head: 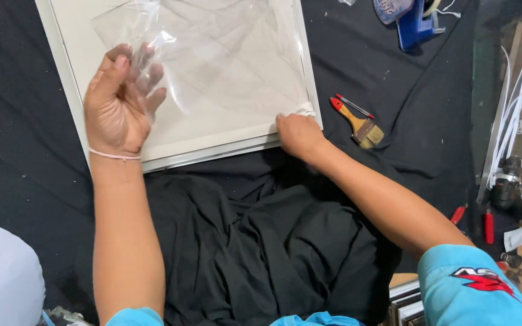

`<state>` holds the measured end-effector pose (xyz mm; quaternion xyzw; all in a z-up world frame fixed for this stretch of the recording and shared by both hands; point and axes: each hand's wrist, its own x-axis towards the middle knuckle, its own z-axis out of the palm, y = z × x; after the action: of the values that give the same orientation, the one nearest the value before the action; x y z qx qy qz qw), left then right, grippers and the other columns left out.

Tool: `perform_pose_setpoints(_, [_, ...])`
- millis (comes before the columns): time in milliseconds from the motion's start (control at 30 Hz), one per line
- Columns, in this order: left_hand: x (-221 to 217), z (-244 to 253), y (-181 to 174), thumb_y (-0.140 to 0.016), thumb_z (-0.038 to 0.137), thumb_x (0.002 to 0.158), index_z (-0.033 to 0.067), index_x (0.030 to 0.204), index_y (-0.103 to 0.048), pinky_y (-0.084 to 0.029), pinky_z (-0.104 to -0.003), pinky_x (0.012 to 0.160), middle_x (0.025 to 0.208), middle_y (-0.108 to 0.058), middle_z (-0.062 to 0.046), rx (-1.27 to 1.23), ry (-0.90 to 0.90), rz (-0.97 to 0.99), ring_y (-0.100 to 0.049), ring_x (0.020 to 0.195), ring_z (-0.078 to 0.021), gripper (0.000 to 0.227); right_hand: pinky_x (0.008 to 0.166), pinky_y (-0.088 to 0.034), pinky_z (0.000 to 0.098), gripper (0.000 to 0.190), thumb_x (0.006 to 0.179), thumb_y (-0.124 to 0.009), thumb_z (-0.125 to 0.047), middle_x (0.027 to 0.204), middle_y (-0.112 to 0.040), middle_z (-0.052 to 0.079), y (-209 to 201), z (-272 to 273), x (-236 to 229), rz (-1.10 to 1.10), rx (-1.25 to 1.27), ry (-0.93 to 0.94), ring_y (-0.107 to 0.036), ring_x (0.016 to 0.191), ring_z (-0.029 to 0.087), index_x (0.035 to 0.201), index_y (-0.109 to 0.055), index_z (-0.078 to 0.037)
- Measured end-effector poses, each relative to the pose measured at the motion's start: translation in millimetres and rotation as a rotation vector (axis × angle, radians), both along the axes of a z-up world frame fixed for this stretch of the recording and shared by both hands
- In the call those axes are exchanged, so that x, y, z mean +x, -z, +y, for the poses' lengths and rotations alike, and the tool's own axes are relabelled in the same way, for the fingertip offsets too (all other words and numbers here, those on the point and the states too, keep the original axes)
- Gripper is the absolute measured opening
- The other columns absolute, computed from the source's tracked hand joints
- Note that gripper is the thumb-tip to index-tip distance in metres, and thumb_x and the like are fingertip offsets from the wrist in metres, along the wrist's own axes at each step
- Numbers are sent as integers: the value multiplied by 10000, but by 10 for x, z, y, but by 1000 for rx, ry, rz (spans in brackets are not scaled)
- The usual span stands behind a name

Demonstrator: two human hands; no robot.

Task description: The person places a white sheet into a frame, smooths it down, and secures it with small clips. They then place a backing board and a plastic sheet over the frame, followed by a cardboard back panel. Finally, they lift the frame to inspect the back.

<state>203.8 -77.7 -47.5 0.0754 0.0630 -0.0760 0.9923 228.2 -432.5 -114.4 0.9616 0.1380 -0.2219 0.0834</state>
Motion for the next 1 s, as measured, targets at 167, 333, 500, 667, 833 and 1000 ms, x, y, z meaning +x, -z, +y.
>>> perform_pose_setpoints(167, [-76, 374, -218, -684, 144, 978, 142, 1045, -661, -691, -272, 702, 1053, -795, -84, 1056, -94, 359, -783, 830, -121, 70, 637, -543, 274, 180, 906, -525, -116, 739, -791, 99, -1434, 170, 133, 713, 193, 361, -745, 566, 194, 835, -668, -32])
perform_pose_setpoints(333, [-103, 583, 97, -684, 76, 963, 162, 1002, -668, -703, -183, 756, 935, -720, 28, 1447, -330, 421, -704, 842, -23, 95, 715, -567, 420, 241, 864, -583, -133, 798, -777, 131, -1272, -933, 626, 257, 23, 787, -721, 763, 315, 746, -762, -22])
perform_pose_setpoints(500, [-18, 570, 307, -565, -81, 920, 93, 886, -653, -640, -246, 804, 954, -708, -76, 1349, -592, 274, -657, 824, -122, 197, 969, -489, 571, 532, 919, -606, -183, 1336, -591, 283, -1137, -977, 610, -180, -21, 895, -576, 1205, 488, 1404, -460, -22])
perform_pose_setpoints(667, [-28, 553, 398, -760, 384, 893, 178, 1034, -570, -499, -263, 513, 720, -559, 60, 1564, -347, 788, -506, 600, -48, 313, 761, -536, 463, 325, 800, -573, -251, 1032, -751, 111, -933, -312, 453, 203, 96, 522, -672, 974, 342, 993, -780, -90])
perform_pose_setpoints(833, [-114, 653, 1076, -845, 543, 838, 89, 1177, -618, -563, -341, 736, 1010, -651, -72, 1936, -119, 787, -686, 891, -197, 610, 778, -499, 531, 287, 876, -596, -226, 1020, -651, 230, -661, -590, 476, 180, 248, 484, -614, 965, 413, 1082, -591, -27])
perform_pose_setpoints(1000, [-137, 917, 1363, -745, 150, 841, 91, 1125, -711, -600, -462, 760, 916, -709, -130, 2273, -133, 674, -724, 902, -362, 292, 1095, -443, 613, 650, 997, -618, -305, 1465, -505, 347, -527, -494, 554, 68, 522, 380, -480, 1363, 516, 1547, -468, 8])
